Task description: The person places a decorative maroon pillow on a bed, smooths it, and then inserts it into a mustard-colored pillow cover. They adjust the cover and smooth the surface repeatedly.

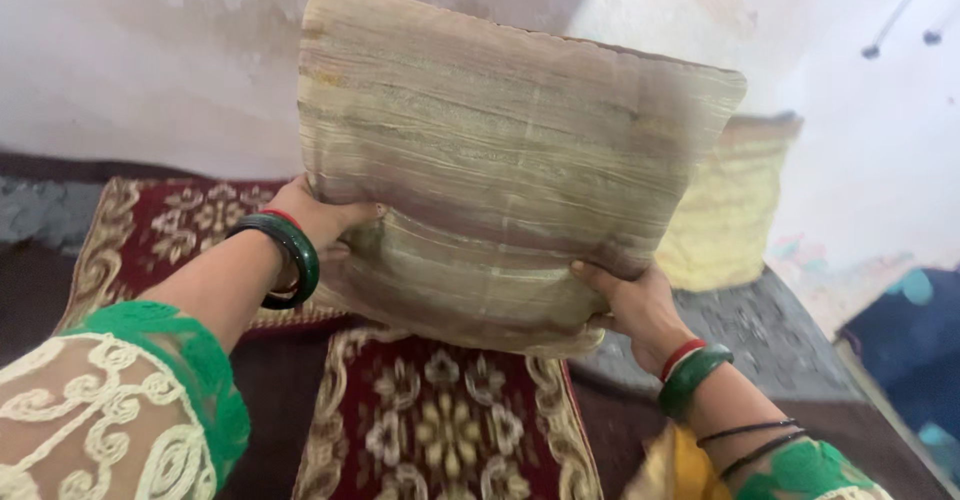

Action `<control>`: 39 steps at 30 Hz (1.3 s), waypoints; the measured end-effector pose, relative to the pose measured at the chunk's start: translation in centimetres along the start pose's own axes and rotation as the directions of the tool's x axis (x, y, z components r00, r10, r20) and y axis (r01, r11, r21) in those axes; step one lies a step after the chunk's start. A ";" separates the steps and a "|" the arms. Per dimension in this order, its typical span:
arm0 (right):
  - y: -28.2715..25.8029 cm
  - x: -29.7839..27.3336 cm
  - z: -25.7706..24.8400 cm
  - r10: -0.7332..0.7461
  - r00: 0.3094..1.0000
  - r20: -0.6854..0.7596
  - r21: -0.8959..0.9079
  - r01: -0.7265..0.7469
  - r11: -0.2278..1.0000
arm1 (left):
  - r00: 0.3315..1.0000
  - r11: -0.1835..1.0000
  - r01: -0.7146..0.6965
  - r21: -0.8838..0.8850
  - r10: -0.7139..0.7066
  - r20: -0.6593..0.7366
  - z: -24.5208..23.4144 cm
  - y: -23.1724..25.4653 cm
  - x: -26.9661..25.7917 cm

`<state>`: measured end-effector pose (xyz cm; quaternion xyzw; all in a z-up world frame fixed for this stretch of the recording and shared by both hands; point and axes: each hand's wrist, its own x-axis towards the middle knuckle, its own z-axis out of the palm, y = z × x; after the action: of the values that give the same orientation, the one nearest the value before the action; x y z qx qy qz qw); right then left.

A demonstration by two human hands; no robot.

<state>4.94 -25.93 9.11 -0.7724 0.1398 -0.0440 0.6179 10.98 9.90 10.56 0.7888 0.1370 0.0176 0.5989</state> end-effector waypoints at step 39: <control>0.6 28.2 19.9 -0.137 0.983 0.121 -0.332 0.171 0.928 | 0.989 0.984 0.083 0.159 -0.101 0.111 3.4 -6.2 29.5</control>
<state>36.64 -14.91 0.97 -0.8775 0.0543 -0.0304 0.4756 38.76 15.20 -0.35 0.8251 0.1384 -0.0676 0.5435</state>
